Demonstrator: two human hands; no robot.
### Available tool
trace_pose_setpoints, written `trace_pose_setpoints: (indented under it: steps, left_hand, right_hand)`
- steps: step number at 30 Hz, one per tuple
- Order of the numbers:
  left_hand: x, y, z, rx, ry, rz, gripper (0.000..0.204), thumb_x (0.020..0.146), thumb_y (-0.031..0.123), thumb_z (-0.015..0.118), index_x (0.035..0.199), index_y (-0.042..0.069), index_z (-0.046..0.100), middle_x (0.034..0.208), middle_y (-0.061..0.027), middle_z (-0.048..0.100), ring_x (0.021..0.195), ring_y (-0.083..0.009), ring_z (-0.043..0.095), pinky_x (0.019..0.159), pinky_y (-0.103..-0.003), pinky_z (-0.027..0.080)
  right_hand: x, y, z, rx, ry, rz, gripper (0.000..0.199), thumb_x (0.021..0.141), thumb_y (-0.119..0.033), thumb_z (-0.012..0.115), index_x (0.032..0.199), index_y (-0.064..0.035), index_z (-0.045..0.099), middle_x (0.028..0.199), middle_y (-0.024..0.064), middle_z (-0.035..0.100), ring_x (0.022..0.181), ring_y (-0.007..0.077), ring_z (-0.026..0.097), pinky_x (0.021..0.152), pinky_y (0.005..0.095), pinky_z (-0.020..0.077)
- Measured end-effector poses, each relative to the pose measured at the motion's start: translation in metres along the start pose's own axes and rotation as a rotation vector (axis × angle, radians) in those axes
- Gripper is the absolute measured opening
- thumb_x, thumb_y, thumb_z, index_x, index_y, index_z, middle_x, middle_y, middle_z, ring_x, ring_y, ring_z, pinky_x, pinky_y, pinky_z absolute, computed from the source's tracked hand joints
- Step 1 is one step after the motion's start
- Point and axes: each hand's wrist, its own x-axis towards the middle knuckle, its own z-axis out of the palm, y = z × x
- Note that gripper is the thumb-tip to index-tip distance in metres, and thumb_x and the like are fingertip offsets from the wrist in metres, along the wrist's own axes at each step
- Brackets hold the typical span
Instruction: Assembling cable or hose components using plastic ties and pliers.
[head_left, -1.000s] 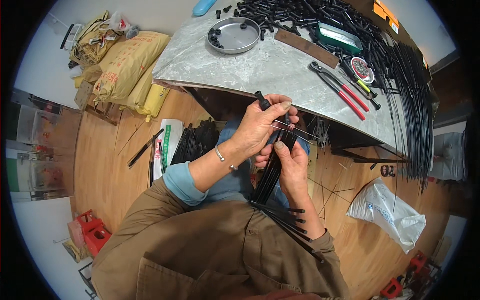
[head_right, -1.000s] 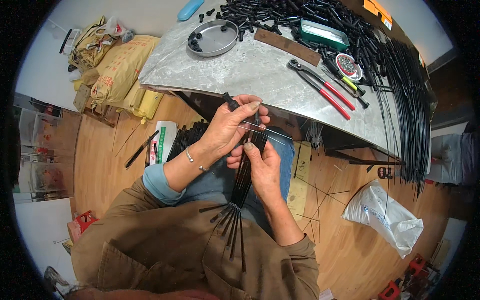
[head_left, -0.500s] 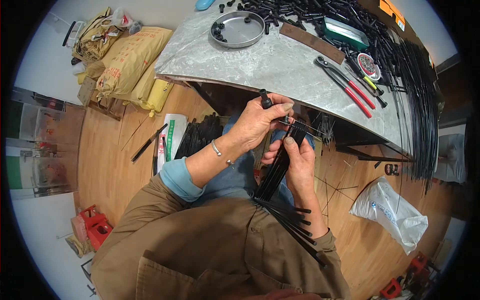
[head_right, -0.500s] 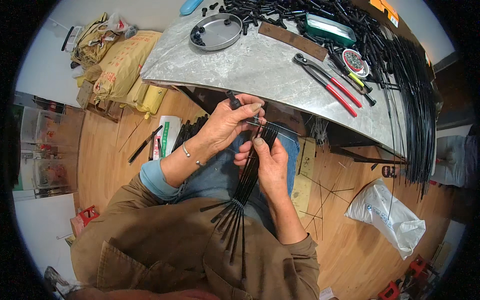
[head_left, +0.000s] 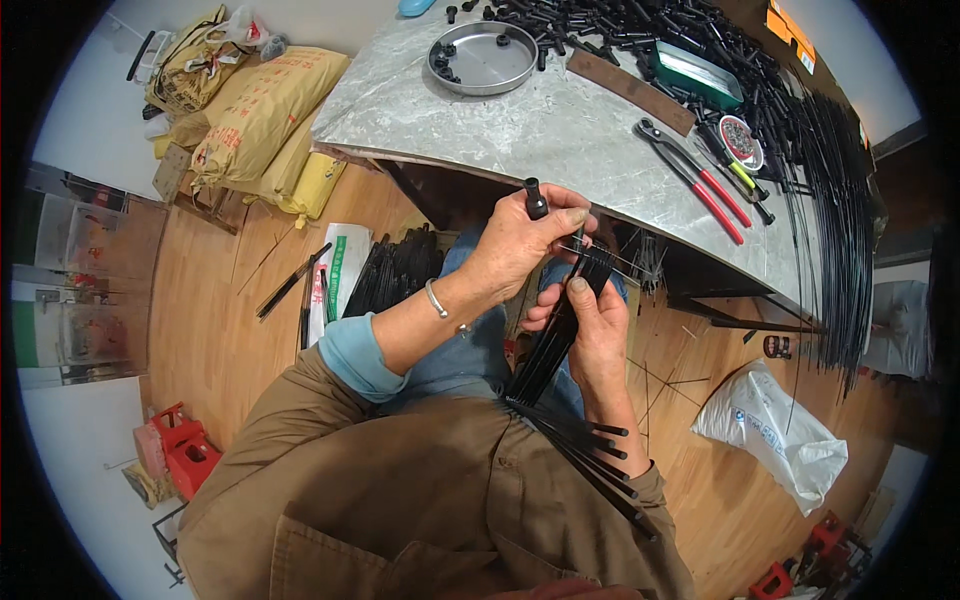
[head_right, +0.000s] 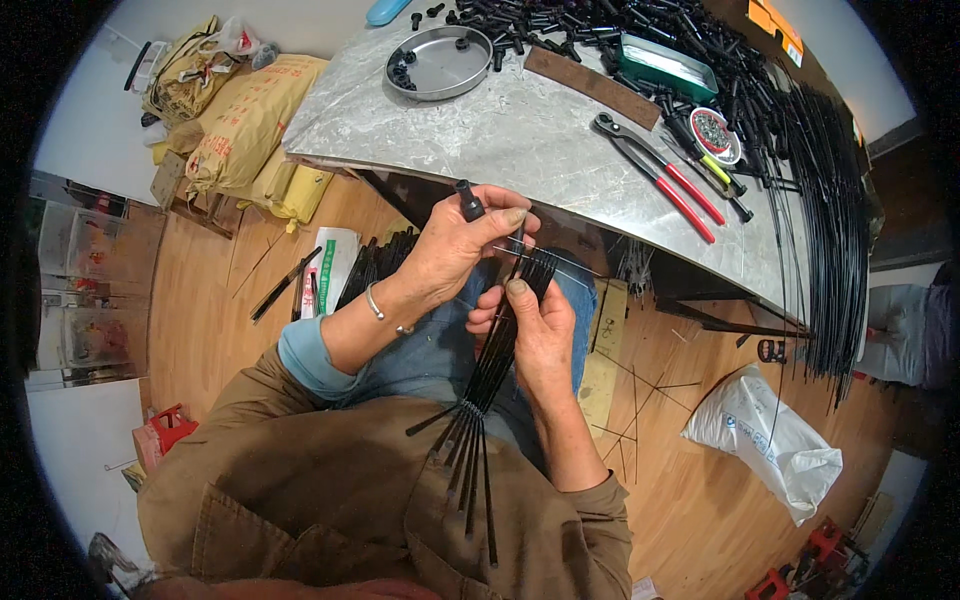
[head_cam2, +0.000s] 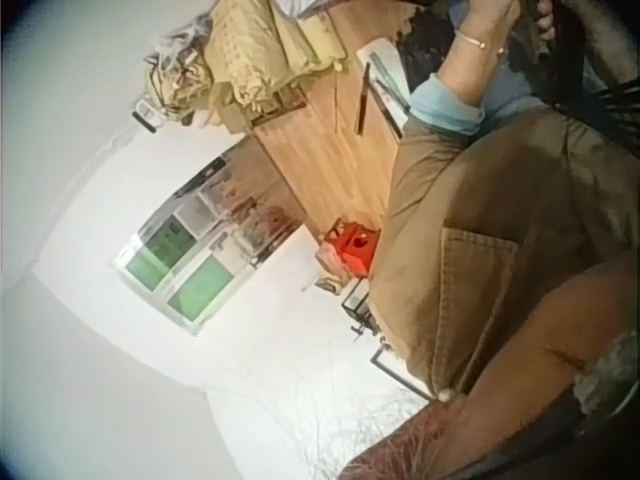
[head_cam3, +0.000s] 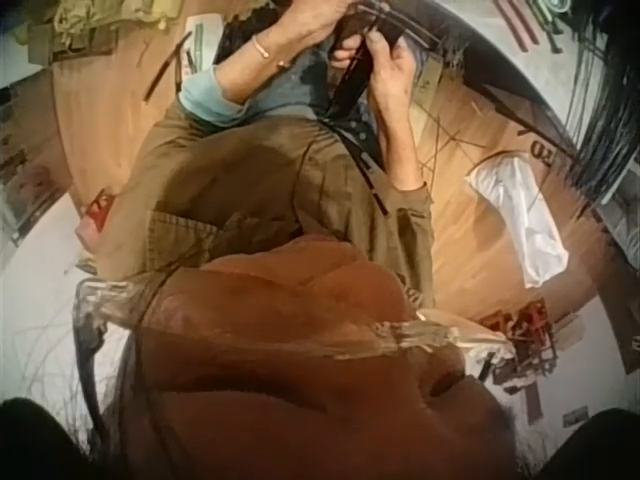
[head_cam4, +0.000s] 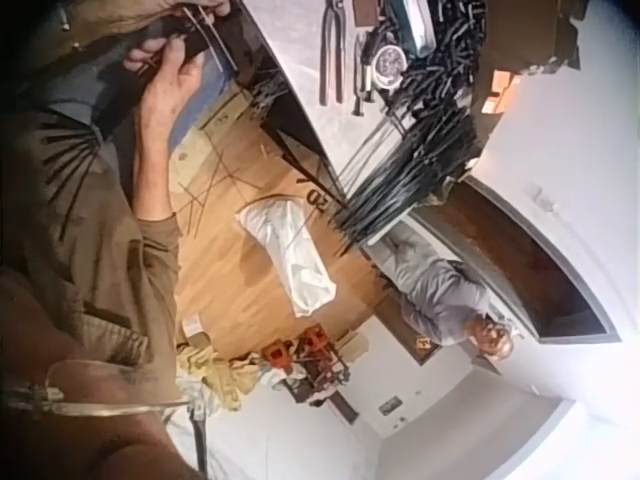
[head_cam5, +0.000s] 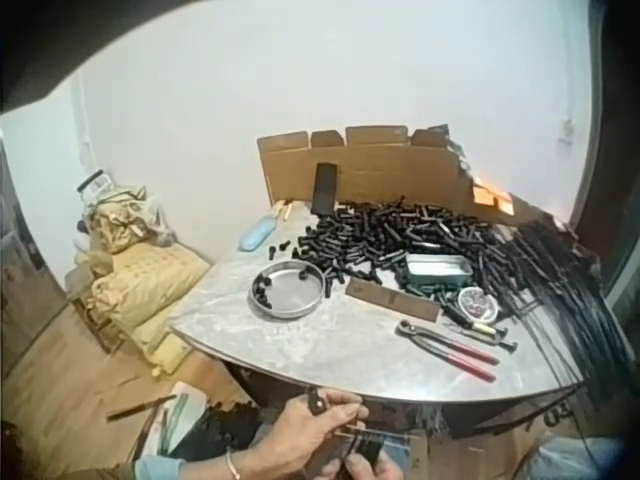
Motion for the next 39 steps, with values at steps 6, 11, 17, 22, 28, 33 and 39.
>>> trace_pose_setpoints:
  steps: [6,11,17,22,28,33,39]
  left_hand:
    - [-0.0002,0.0041,0.0017,-0.029,-0.02,-0.013,0.025,0.09,0.014,0.064,0.109,0.0,0.058,0.098,-0.0106,0.066,0.087,-0.0168,0.065,0.07,-0.025,0.051]
    - [0.0043,-0.0026,-0.0012,-0.078,0.0,-0.001,0.023,0.088,0.013,0.067,0.106,0.002,0.059,0.093,-0.0078,0.065,0.086,-0.0166,0.064,0.072,-0.026,0.052]
    - [0.0055,-0.0033,-0.004,-0.117,-0.01,-0.01,0.022,0.086,0.012,0.068,0.104,0.002,0.059,0.09,-0.0055,0.063,0.085,-0.016,0.064,0.072,-0.027,0.052]
    - [0.0017,0.0016,-0.0025,-0.08,0.001,-0.03,0.024,0.086,0.014,0.068,0.106,0.003,0.059,0.093,-0.0069,0.065,0.085,-0.0151,0.065,0.068,-0.023,0.048]
    - [0.001,0.0019,-0.0015,-0.072,0.002,-0.018,0.024,0.087,0.016,0.068,0.106,0.003,0.059,0.096,-0.0075,0.066,0.085,-0.0143,0.065,0.066,-0.022,0.045]
    - [0.0018,-0.0027,-0.0029,-0.08,0.011,0.003,0.022,0.089,0.014,0.064,0.106,0.002,0.058,0.097,-0.0106,0.066,0.086,-0.0175,0.065,0.071,-0.026,0.052]
    - [0.0022,-0.001,-0.0036,-0.105,-0.003,-0.001,0.02,0.091,0.011,0.06,0.107,0.0,0.057,0.099,-0.0136,0.066,0.089,-0.0206,0.066,0.075,-0.031,0.056]
  right_hand:
    - [0.0003,-0.0004,0.0003,0.005,0.0,-0.008,0.017,0.097,-0.019,0.052,0.101,-0.002,0.052,0.08,0.011,0.062,0.067,0.0209,0.066,0.059,0.0358,0.0604]
    - [0.0007,-0.0001,-0.0004,0.0,0.008,0.009,0.019,0.097,-0.019,0.052,0.105,-0.0018,0.051,0.08,0.0107,0.062,0.067,0.0207,0.066,0.06,0.0353,0.0603]
    - [0.0012,0.0001,0.0,0.003,0.003,0.002,0.023,0.097,-0.019,0.052,0.111,-0.0009,0.05,0.08,0.0103,0.062,0.067,0.0208,0.066,0.06,0.0354,0.0602]
    - [0.0018,0.0,0.0009,-0.003,0.004,0.005,0.021,0.097,-0.019,0.052,0.109,-0.0005,0.05,0.08,0.0103,0.061,0.067,0.0207,0.066,0.06,0.0355,0.0603]
    - [0.0013,-0.0012,0.0019,-0.015,0.008,0.014,0.02,0.097,-0.019,0.052,0.107,-0.0006,0.051,0.08,0.0104,0.061,0.067,0.0207,0.066,0.06,0.036,0.0604]
    - [0.0009,-0.0007,0.0035,-0.016,0.007,0.019,0.02,0.097,-0.018,0.052,0.106,-0.0008,0.051,0.081,0.0106,0.061,0.066,0.0207,0.065,0.06,0.0364,0.0604]
    - [0.0002,0.0,0.0037,-0.024,0.014,-0.003,0.019,0.097,-0.018,0.052,0.104,-0.0008,0.051,0.081,0.011,0.062,0.066,0.0206,0.065,0.059,0.0365,0.0601]
